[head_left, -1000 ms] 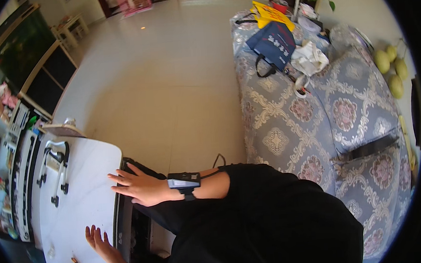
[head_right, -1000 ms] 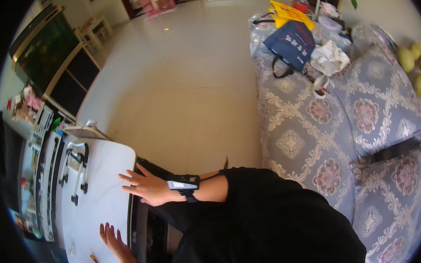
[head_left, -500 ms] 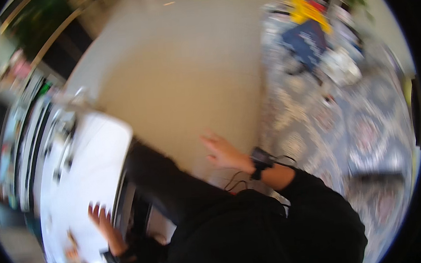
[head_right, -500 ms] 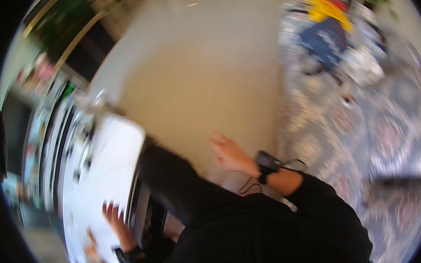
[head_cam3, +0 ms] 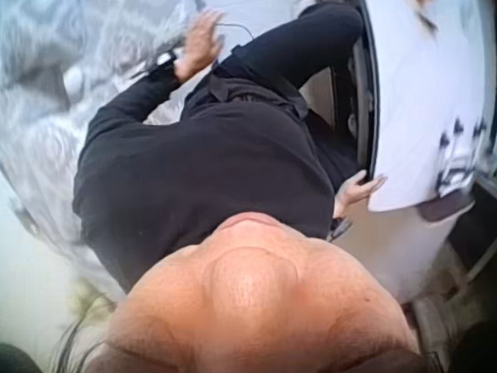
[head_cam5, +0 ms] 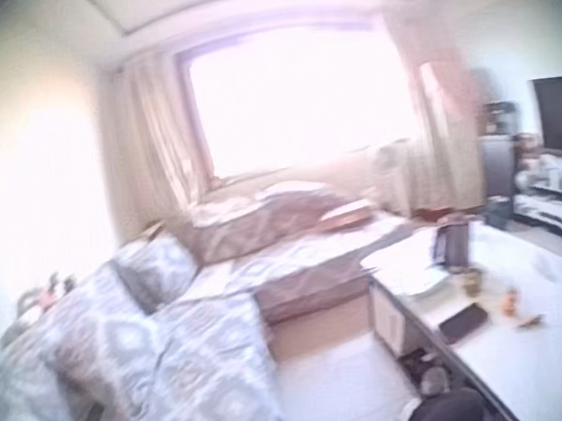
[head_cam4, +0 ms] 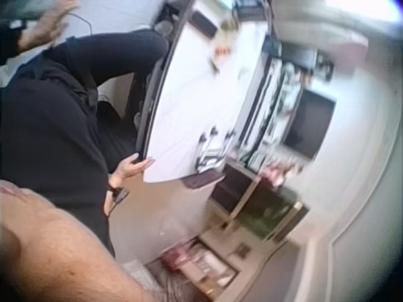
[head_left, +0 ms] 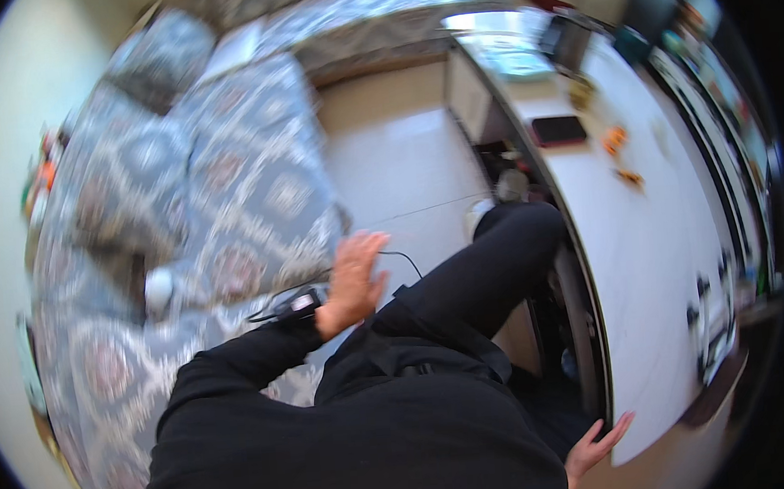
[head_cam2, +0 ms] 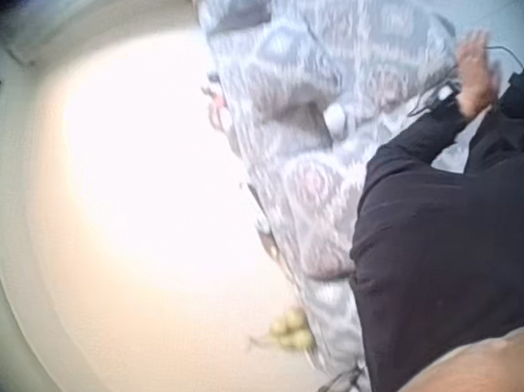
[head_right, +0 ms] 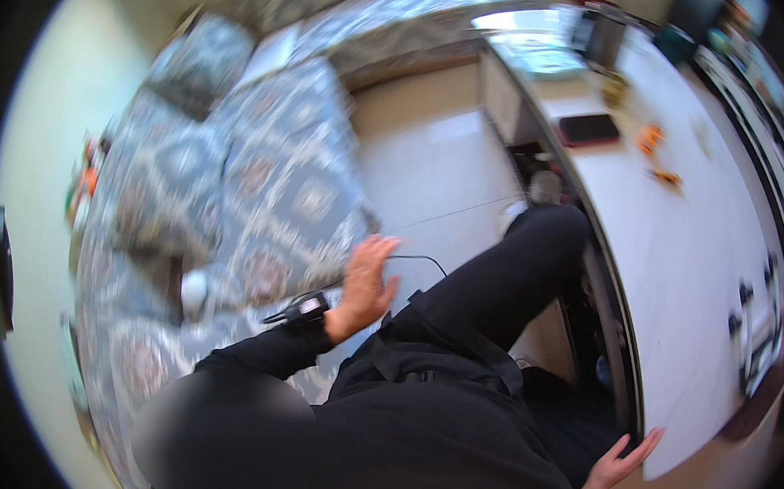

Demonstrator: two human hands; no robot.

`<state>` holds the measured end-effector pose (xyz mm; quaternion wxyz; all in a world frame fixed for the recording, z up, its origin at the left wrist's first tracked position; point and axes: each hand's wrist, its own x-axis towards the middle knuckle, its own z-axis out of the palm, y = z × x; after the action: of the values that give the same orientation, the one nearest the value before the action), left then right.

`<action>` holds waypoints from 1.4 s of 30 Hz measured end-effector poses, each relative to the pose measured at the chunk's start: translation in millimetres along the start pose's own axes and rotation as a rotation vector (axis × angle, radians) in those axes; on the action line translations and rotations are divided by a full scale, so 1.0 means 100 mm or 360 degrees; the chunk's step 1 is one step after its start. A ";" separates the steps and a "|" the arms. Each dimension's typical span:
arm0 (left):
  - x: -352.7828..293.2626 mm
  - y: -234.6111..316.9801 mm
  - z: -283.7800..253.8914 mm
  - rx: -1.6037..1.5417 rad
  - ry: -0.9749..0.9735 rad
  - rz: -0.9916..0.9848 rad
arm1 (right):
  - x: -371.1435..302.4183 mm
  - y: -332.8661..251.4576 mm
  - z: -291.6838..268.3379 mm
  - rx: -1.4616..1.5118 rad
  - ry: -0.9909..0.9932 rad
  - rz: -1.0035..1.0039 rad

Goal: The person uses a screwdriver to fasten screws into a brown board attached to a white frame. They tighten multiple screws, then remove the board and set it aside on the floor.

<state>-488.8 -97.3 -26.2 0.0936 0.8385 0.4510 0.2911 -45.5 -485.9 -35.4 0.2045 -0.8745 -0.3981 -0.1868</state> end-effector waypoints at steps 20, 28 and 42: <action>-4.09 -0.32 -0.90 0.0579 -0.0924 -0.1157 | -0.08 0.74 0.50 -0.0192 -0.1195 -0.0368; -2.90 -1.02 -0.78 0.0665 -0.0803 -0.0748 | -0.13 -0.25 0.10 -0.0099 -0.0818 -0.0162; 1.84 0.80 0.71 -0.0133 -0.0200 0.0458 | -0.18 -0.35 -0.42 0.0258 -0.0246 0.0279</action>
<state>-314.1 13.9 23.9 0.1138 0.9064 0.3070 0.2670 -90.5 -496.9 -1.1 0.2587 -0.8983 -0.3486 -0.0674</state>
